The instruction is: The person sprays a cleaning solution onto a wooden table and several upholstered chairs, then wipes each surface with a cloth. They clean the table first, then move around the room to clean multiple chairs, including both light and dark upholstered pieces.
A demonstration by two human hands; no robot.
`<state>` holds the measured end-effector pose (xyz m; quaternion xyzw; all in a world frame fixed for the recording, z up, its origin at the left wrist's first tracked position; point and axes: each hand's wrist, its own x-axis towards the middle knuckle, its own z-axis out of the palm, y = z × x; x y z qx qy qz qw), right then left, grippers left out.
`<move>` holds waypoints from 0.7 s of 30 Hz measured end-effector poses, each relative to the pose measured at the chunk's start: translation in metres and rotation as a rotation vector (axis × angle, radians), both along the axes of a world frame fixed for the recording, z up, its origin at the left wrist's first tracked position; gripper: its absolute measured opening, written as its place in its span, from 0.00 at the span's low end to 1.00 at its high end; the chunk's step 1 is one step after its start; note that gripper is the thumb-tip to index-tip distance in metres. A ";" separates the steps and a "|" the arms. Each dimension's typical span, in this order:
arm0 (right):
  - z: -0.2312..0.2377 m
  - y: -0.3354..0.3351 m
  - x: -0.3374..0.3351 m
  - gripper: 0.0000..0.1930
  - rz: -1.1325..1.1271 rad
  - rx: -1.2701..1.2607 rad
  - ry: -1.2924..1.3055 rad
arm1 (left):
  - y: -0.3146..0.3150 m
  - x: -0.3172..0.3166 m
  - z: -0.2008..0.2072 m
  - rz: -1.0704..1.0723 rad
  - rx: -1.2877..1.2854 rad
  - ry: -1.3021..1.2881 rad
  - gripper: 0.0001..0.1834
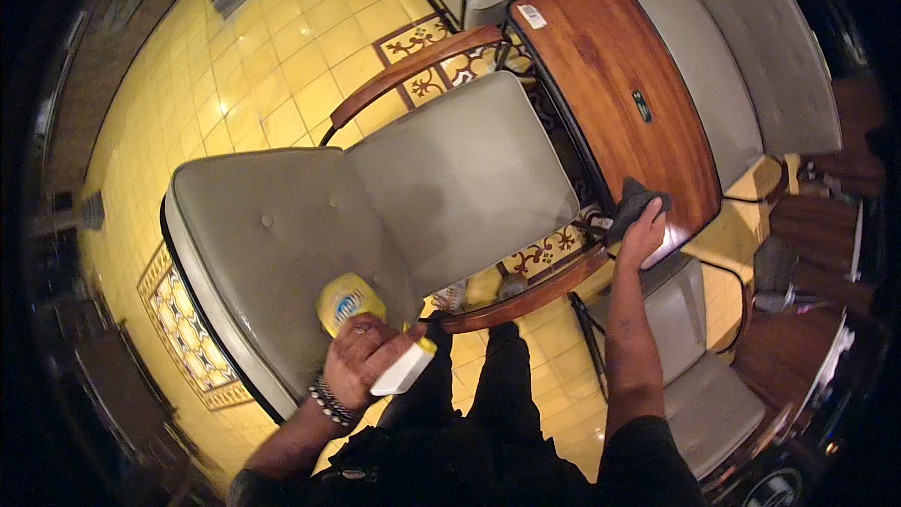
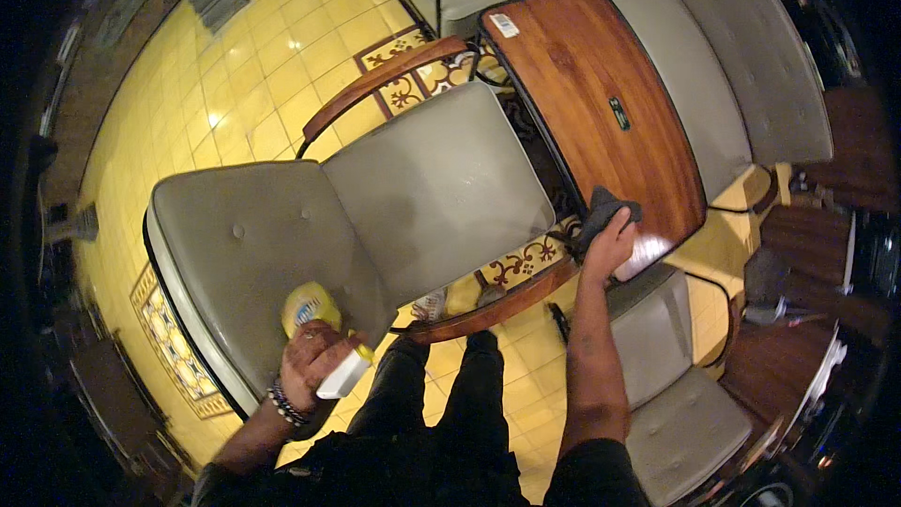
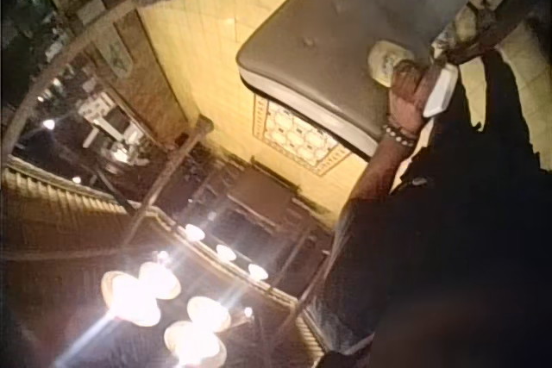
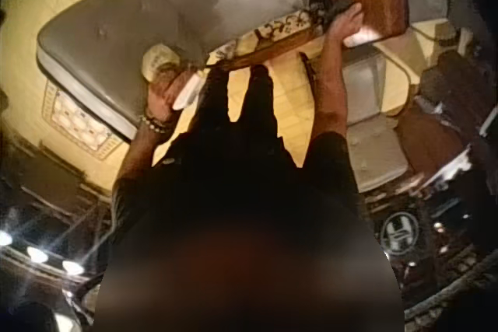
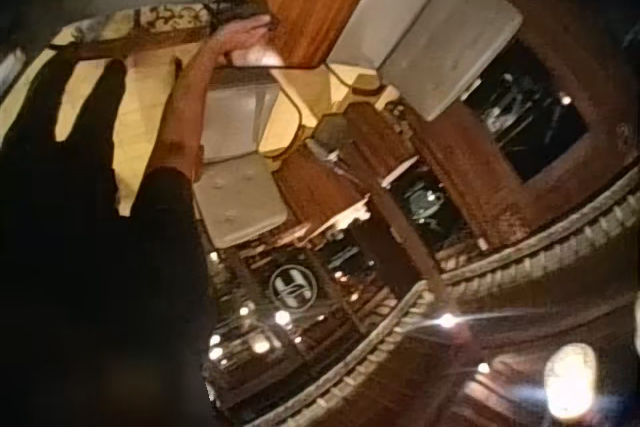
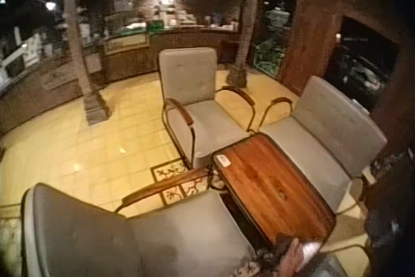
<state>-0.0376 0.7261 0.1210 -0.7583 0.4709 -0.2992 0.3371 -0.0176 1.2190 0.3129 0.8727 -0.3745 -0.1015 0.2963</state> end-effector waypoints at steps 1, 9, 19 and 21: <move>0.008 0.009 0.012 0.28 0.031 0.063 -0.055 | -0.022 -0.014 -0.007 0.204 -0.083 0.001 0.30; -0.048 0.018 0.091 0.28 0.394 0.428 -0.119 | -0.097 -0.059 -0.158 1.224 -0.537 0.976 0.16; -0.164 -0.005 0.130 0.26 0.995 0.133 0.167 | -0.108 -0.091 -0.224 1.576 -0.728 1.188 0.13; -0.211 0.002 0.138 0.28 1.190 0.047 0.361 | -0.094 -0.107 -0.234 1.599 -1.008 1.309 0.16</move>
